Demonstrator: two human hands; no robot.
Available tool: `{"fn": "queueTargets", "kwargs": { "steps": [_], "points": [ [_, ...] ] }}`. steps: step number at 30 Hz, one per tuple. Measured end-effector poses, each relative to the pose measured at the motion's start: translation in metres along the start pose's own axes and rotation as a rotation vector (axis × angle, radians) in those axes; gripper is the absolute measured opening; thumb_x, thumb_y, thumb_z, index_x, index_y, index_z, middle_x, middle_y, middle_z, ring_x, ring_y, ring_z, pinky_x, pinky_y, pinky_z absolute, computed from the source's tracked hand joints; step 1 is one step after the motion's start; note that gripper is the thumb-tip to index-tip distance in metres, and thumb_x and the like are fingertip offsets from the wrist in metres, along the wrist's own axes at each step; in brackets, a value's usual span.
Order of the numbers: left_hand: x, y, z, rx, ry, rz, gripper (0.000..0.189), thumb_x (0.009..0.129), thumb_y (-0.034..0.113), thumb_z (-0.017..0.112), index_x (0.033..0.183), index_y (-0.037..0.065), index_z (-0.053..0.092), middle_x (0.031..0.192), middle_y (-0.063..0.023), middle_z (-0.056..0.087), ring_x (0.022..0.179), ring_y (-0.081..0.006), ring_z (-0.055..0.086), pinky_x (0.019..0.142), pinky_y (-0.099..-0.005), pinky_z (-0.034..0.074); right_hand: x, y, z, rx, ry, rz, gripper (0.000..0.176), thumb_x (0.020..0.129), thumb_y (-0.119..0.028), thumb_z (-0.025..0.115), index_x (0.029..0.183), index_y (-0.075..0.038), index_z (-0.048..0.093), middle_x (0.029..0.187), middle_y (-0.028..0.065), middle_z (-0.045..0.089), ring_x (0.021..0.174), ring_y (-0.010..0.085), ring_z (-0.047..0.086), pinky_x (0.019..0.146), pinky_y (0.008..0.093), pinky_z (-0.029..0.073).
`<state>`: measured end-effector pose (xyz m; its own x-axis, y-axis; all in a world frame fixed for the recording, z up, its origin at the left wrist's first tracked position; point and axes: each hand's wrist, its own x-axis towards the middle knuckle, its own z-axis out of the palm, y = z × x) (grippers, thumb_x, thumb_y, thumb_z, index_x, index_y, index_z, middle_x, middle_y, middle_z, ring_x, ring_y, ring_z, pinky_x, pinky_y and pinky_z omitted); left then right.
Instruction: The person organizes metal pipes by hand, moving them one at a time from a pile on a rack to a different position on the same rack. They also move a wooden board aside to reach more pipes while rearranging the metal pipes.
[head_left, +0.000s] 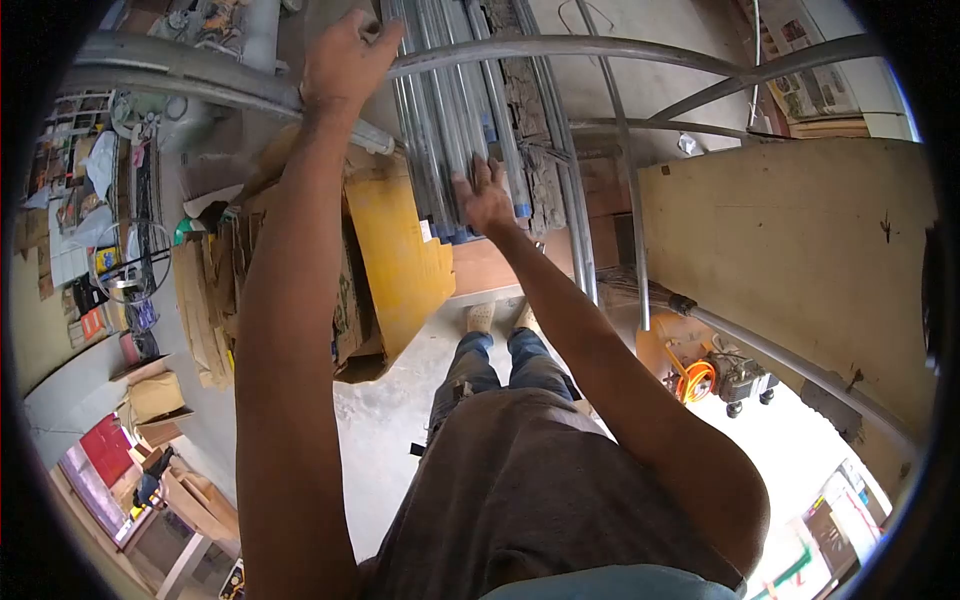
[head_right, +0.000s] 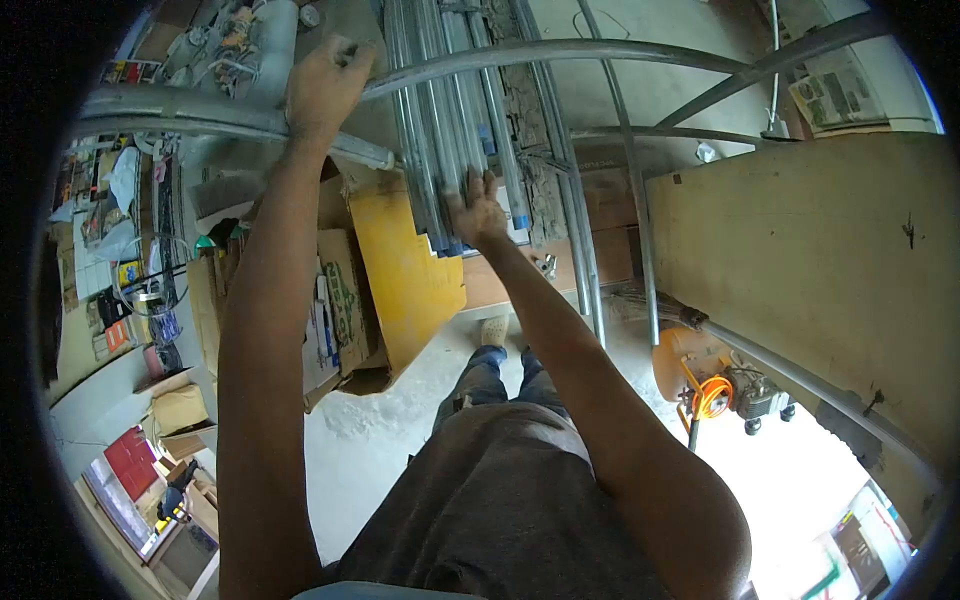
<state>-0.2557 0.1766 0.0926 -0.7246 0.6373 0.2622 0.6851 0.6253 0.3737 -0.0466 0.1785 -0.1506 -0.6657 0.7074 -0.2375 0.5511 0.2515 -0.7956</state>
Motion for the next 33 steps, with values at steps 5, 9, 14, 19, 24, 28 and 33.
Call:
{"fn": "queueTargets", "kwargs": {
  "steps": [5,9,14,19,24,28,33],
  "points": [
    [0.009,-0.01,0.005,0.136,0.113,0.031,0.04,0.081,0.043,0.061,0.102,0.009,0.068,0.088,-0.0186,0.069,0.085,-0.0374,0.066,0.077,-0.0436,0.051,-0.009,0.051,-0.035,-0.147,0.036,0.161,0.058,0.086,-0.042,0.059,0.123,0.002,0.05,0.128,0.028,0.05,0.109,0.0442,0.055,0.091,0.0488,0.046],
    [0.002,0.001,-0.004,-0.033,0.016,-0.1,0.04,0.078,0.042,0.064,0.095,0.005,0.067,0.084,-0.0195,0.068,0.083,-0.0381,0.066,0.078,-0.044,0.051,-0.015,0.062,-0.042,-0.326,-0.065,0.133,0.055,0.084,-0.035,0.063,0.122,0.001,0.048,0.125,0.0273,0.051,0.105,0.0442,0.057,0.084,0.0504,0.049],
    [0.001,0.01,-0.018,-0.099,-0.057,-0.188,0.038,0.078,0.039,0.065,0.097,0.006,0.066,0.084,-0.0181,0.068,0.082,-0.0362,0.066,0.076,-0.0431,0.051,0.027,0.052,-0.033,-0.568,-0.141,0.108,0.054,0.08,-0.033,0.069,0.117,-0.001,0.047,0.118,0.0246,0.056,0.106,0.0372,0.06,0.085,0.0444,0.052],
    [0.002,0.002,-0.01,-0.076,-0.008,-0.137,0.037,0.078,0.039,0.065,0.097,0.007,0.067,0.082,-0.0181,0.068,0.081,-0.0361,0.066,0.076,-0.0434,0.051,0.047,0.07,-0.021,-0.681,-0.09,0.033,0.04,0.073,-0.023,0.071,0.102,-0.001,0.053,0.099,0.0198,0.066,0.089,0.0334,0.068,0.079,0.0394,0.055],
    [0.001,0.002,-0.01,-0.072,0.041,-0.079,0.034,0.077,0.038,0.066,0.092,0.007,0.066,0.078,-0.0175,0.067,0.076,-0.036,0.066,0.072,-0.0441,0.051,0.038,0.032,-0.048,-0.6,-0.154,0.064,0.044,0.069,-0.021,0.069,0.103,0.0,0.053,0.095,0.0222,0.067,0.092,0.0351,0.067,0.079,0.0413,0.054],
    [0.002,-0.005,-0.002,-0.101,0.095,-0.064,0.032,0.076,0.037,0.066,0.088,0.007,0.066,0.075,-0.0161,0.067,0.071,-0.0349,0.066,0.069,-0.0445,0.051,0.028,0.026,-0.046,-0.473,-0.109,0.073,0.05,0.068,-0.026,0.071,0.104,0.002,0.051,0.093,0.0253,0.066,0.092,0.0391,0.065,0.08,0.0445,0.053],
    [-0.003,-0.001,-0.005,-0.111,0.091,-0.076,0.032,0.076,0.036,0.066,0.089,0.007,0.067,0.076,-0.0167,0.067,0.073,-0.0358,0.066,0.07,-0.0448,0.051,0.021,0.045,-0.039,-0.357,-0.134,0.028,0.049,0.072,-0.033,0.069,0.106,-0.001,0.051,0.087,0.0264,0.065,0.088,0.0409,0.065,0.076,0.0478,0.052]
  ]
}}
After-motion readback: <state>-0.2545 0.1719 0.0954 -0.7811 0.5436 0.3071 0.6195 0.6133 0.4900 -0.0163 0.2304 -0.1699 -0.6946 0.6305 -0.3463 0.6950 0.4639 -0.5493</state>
